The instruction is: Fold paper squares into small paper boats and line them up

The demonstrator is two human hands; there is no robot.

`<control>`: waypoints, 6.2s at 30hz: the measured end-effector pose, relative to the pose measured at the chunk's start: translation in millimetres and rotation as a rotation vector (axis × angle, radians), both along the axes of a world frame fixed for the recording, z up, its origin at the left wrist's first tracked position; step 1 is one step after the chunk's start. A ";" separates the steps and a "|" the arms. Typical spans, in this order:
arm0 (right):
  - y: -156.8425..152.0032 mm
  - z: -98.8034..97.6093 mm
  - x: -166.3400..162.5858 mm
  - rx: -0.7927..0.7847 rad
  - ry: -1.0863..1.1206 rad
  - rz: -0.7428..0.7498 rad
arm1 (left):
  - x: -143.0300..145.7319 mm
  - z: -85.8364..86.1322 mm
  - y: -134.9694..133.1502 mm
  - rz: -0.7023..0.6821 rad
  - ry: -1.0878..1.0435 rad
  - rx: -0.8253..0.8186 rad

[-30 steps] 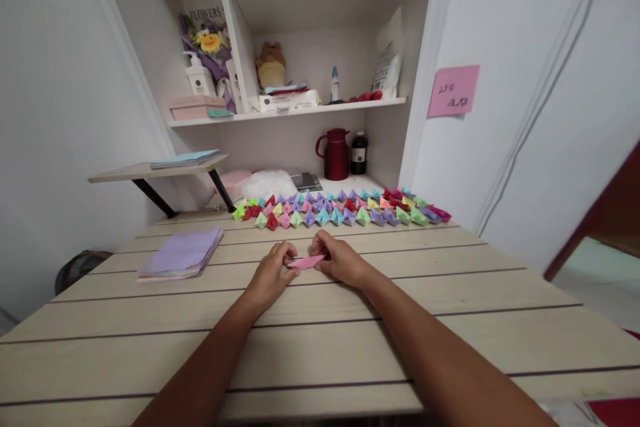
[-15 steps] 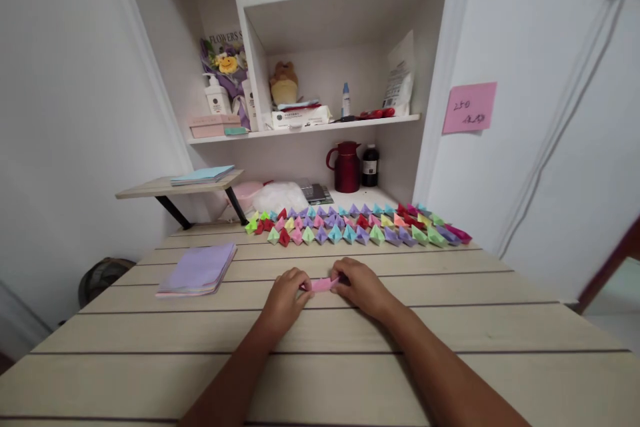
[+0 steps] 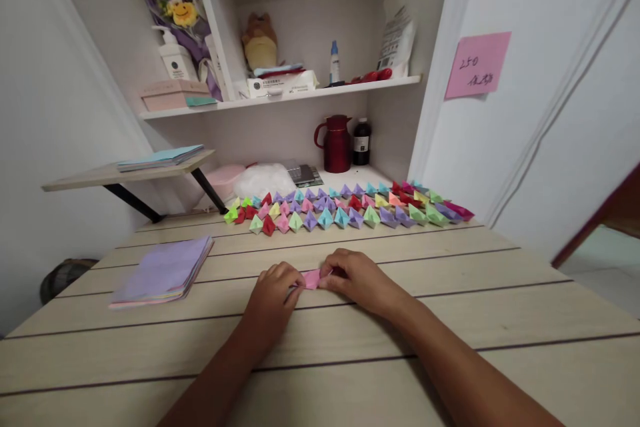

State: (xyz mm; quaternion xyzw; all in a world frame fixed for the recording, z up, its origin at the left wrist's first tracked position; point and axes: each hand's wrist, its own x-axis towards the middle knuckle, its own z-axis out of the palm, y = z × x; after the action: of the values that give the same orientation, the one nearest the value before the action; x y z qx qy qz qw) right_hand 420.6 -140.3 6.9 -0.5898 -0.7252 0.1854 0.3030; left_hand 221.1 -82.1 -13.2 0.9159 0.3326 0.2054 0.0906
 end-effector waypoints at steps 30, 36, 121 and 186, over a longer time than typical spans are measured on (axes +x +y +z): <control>7.2 -13.2 -12.6 0.071 0.050 0.000 | 3.0 -8.3 3.5 -0.034 -0.078 -0.063; 8.9 -12.4 -9.0 0.076 -0.149 -0.052 | 4.1 -9.9 4.3 -0.035 -0.123 -0.090; 11.4 -16.7 30.4 -0.112 0.363 -0.043 | -3.9 8.9 -6.8 -0.105 -0.175 -0.368; 24.2 -45.6 30.4 -0.016 -0.026 -0.125 | -59.1 4.7 133.3 0.710 0.016 0.077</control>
State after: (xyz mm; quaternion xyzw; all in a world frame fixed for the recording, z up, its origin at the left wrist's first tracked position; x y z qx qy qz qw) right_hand 451.0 -116.1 -38.8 -0.6386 -0.6895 0.1643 0.2996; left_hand 162.0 51.2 -8.5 0.7475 0.6230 0.2290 -0.0236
